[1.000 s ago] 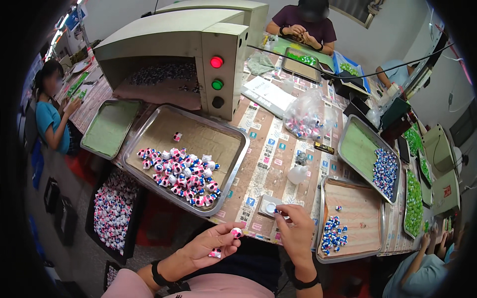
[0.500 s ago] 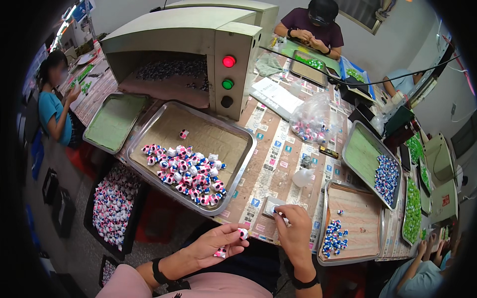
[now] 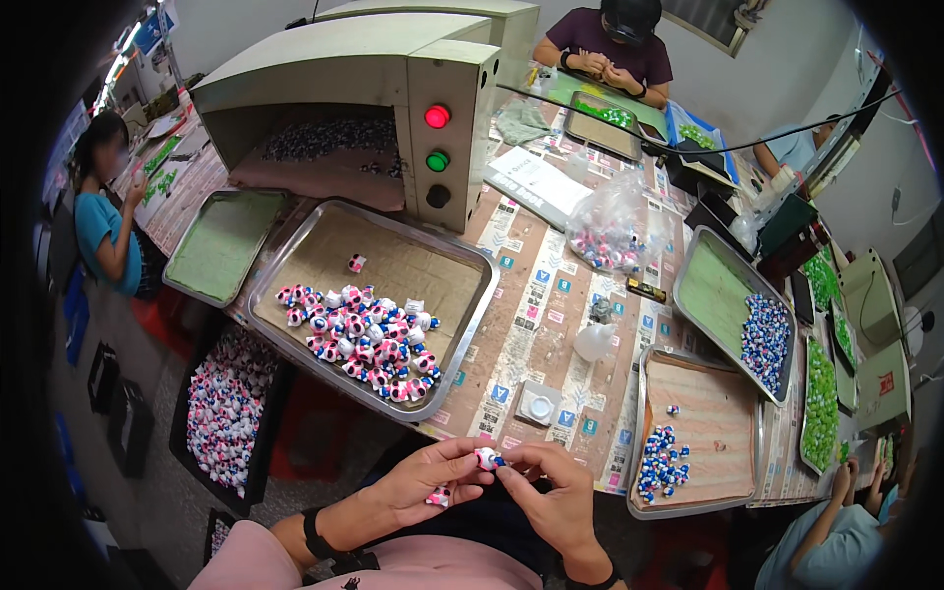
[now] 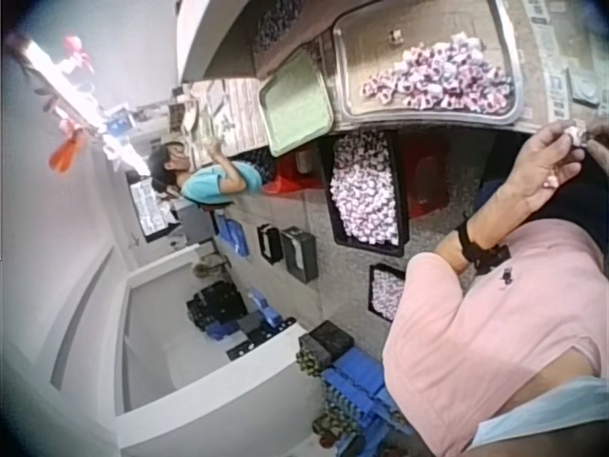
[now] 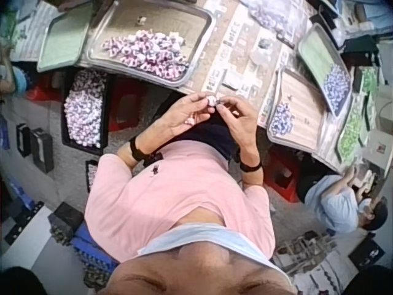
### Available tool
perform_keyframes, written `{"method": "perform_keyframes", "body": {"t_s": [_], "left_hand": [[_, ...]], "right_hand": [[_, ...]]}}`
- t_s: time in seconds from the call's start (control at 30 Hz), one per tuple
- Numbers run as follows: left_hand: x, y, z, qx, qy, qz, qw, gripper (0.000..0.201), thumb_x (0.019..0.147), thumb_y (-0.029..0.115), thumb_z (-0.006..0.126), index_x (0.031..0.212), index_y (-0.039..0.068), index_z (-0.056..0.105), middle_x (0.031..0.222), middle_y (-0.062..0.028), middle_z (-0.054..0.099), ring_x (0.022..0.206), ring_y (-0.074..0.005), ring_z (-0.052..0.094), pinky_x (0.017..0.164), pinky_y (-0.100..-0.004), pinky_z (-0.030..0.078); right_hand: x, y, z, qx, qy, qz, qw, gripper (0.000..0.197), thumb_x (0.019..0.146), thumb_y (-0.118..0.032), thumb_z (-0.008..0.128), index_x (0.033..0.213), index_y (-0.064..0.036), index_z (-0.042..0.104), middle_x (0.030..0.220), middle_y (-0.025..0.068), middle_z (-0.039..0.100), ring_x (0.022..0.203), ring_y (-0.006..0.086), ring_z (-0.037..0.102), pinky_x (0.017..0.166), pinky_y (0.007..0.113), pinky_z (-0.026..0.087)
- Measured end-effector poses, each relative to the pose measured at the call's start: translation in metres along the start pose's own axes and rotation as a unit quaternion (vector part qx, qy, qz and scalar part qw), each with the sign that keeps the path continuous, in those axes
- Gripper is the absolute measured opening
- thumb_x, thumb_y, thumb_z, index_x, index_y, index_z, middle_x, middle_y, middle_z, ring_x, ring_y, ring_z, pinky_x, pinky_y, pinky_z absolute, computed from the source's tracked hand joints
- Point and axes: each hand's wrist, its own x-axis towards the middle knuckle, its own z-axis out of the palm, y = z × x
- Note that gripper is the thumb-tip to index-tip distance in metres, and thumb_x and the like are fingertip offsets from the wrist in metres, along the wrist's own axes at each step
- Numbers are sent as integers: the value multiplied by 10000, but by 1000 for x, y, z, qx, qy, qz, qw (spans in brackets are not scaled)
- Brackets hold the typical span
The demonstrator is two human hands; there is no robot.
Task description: The person repeatedly picks up small white cylindrical objects and blue patterned pieces from trays on a table. They insert the blue pieces into the white cylinders and place the assembled items into a metal tray. The process is repetitive and performed by hand without tools.
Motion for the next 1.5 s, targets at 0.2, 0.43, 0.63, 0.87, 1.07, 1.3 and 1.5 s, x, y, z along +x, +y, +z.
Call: {"method": "perform_keyframes", "body": {"t_s": [0.2, 0.43, 0.63, 0.87, 1.07, 1.3, 1.5], "left_hand": [[-1, -2, 2, 32, 14, 6, 999, 354, 955, 99, 583, 1295, 19, 530, 1069, -100, 648, 945, -167, 671, 798, -265, 589], [-3, 2, 13, 105, 37, 13, 994, 317, 953, 93, 587, 1249, -15, 550, 1012, -97, 653, 890, -150, 670, 749, -254, 595], [-17, 29, 32, 219, 68, 54, 972, 274, 939, 75, 599, 1197, -16, 605, 787, -33, 609, 538, -63, 479, 431, -201, 349], [-35, 114, 2, 540, 288, 426, 667, 216, 812, 15, 708, 1027, 15, 694, 888, -10, 622, 713, -57, 512, 612, -202, 397], [-24, 150, -7, 648, 303, 524, 463, 223, 831, 23, 690, 1051, -11, 677, 852, -42, 594, 698, -112, 516, 632, -224, 411], [-24, 123, -5, 588, 294, 555, 510, 111, 934, 74, 601, 917, -26, 647, 813, -33, 589, 754, -97, 541, 668, -228, 434], [-21, 86, 0, 379, 197, 423, 799, 257, 1014, 194, 497, 899, 1, 623, 520, 46, 435, 425, -11, 356, 407, -196, 266]], "right_hand": [[-3, 3, 0, -39, 4, -27, 999, 191, 773, -7, 753, 961, -23, 727, 906, 85, 677, 781, 134, 650, 666, 232, 508], [-6, 4, -2, -38, 5, -63, 997, 194, 767, -16, 769, 958, -29, 739, 902, 100, 689, 797, 151, 661, 678, 246, 524], [0, -10, -17, -91, -33, -94, 991, 249, 782, -50, 763, 1028, -41, 721, 964, 109, 698, 851, 215, 656, 747, 297, 514], [20, 32, -131, -371, 236, -69, 895, 177, 819, -21, 628, 986, -14, 687, 1026, 140, 672, 970, 318, 602, 886, 391, 466], [29, 80, -174, -471, 216, -55, 854, 187, 827, -45, 617, 997, -26, 691, 1081, 146, 658, 1008, 328, 578, 892, 401, 456], [36, 79, -173, -444, 203, 22, 872, 169, 816, -33, 643, 980, -24, 685, 947, 134, 661, 856, 283, 632, 758, 373, 499], [30, 50, -144, -348, 258, -47, 900, 148, 820, 13, 635, 962, 11, 673, 903, 129, 642, 817, 217, 639, 671, 307, 502]]}}
